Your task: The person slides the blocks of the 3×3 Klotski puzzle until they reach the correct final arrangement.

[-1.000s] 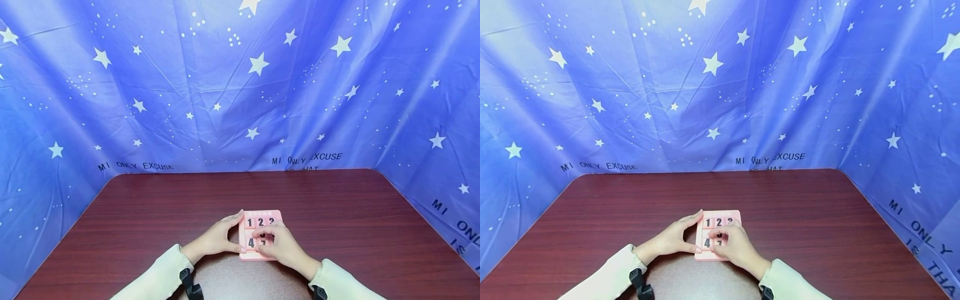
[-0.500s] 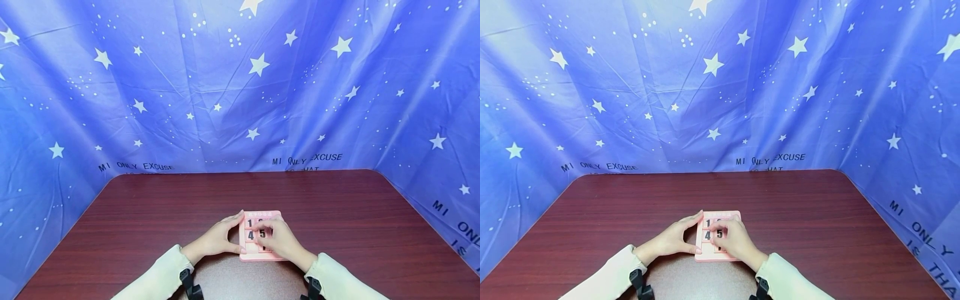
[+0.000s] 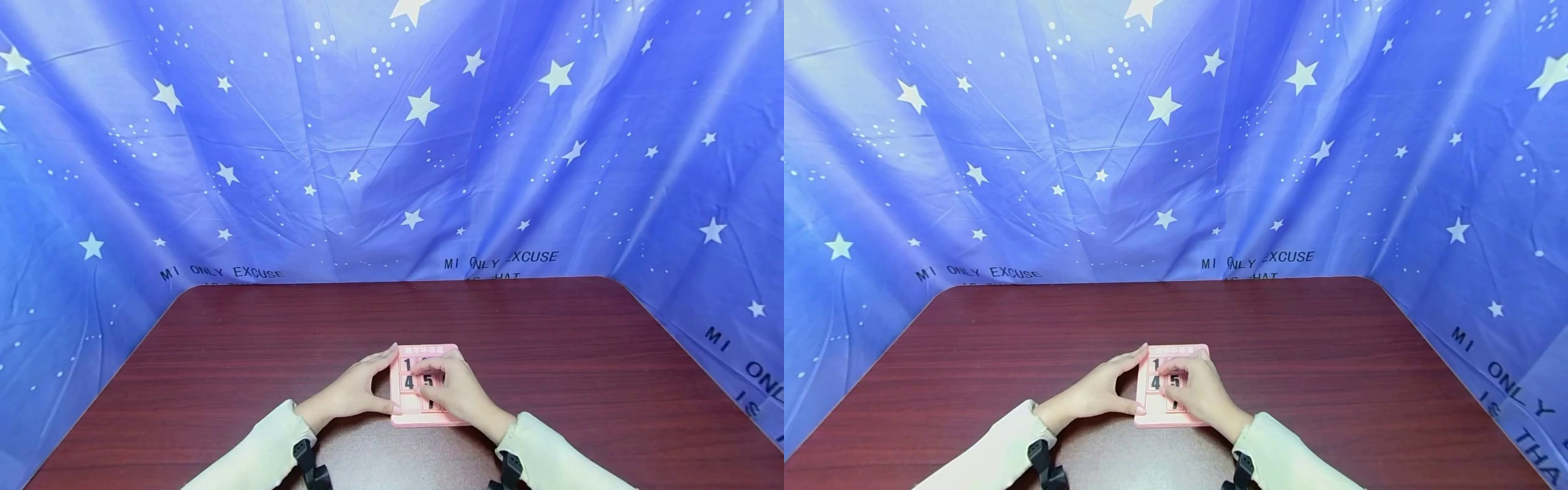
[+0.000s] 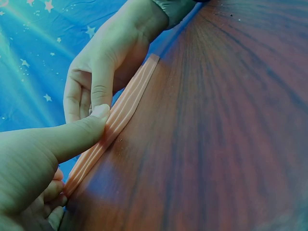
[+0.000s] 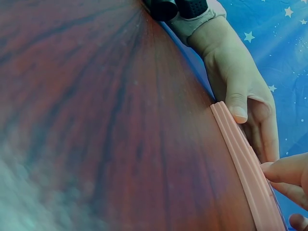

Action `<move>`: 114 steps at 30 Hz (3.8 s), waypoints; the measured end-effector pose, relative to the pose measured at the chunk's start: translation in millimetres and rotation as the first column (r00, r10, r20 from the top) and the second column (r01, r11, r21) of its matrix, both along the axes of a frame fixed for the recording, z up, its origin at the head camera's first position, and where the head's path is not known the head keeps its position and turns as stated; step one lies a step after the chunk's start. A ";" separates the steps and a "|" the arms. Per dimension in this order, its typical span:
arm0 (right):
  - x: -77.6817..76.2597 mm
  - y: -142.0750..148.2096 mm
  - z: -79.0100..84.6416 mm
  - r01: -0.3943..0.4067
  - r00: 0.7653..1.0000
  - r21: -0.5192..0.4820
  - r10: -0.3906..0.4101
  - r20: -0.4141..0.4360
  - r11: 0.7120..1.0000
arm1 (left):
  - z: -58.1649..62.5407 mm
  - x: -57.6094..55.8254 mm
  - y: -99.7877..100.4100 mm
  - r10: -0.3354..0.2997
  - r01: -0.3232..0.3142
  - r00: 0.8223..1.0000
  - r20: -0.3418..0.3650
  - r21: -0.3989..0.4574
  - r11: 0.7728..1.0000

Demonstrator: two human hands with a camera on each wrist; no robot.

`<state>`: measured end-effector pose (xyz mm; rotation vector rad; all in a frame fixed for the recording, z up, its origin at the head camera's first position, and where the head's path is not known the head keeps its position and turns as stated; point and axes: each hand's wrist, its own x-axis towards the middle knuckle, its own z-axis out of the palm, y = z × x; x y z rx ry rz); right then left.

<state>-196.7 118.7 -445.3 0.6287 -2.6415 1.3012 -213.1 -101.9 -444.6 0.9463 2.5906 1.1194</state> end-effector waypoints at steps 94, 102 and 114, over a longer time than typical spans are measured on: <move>37.3 5.7 -4.1 0.080 0.992 -0.015 -0.081 -0.097 0.997 | -3.9 -1.9 0.4 -0.008 0.008 0.999 -0.040 0.000 1.000; 34.6 20.7 0.1 0.052 0.992 -0.050 -0.057 -0.108 0.997 | -3.9 -1.4 1.0 -0.002 0.002 0.999 -0.033 0.009 1.000; 37.3 51.1 1.8 0.091 0.993 -0.045 -0.094 -0.074 0.995 | -4.6 -2.3 1.1 0.005 -0.004 1.000 -0.024 0.011 1.000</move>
